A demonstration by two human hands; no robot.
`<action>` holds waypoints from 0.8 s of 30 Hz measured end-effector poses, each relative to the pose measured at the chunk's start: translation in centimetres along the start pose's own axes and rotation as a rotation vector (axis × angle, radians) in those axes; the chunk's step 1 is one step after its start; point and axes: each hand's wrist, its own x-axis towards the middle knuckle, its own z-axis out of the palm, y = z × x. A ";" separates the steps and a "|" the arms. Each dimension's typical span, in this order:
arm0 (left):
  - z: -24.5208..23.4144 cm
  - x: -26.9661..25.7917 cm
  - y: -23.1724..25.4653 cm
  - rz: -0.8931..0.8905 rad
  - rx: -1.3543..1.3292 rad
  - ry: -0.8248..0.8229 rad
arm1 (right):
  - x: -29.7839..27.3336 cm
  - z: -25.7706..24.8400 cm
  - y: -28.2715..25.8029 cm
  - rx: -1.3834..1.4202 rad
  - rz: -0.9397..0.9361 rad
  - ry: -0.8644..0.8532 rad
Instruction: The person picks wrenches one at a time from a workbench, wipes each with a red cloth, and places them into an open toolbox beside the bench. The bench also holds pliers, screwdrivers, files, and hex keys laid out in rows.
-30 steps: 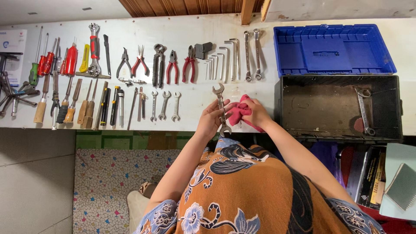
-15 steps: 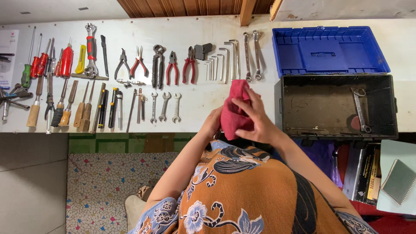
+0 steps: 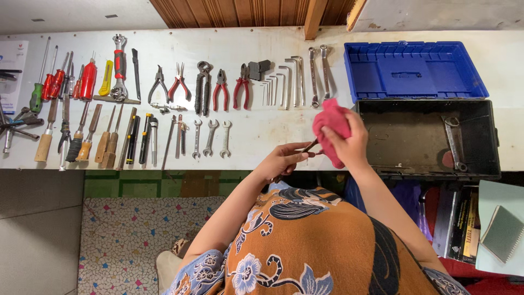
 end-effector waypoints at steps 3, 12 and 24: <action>-1.0 0.0 0.1 0.072 -0.224 0.020 | 0.9 -1.6 0.0 0.194 0.187 0.121; -1.4 1.3 -1.6 0.026 -0.236 0.093 | -2.0 1.1 -5.0 -0.149 -0.622 -0.119; 0.6 0.4 -0.6 -0.052 0.064 0.119 | -0.9 -0.2 -5.0 -0.053 -0.327 -0.210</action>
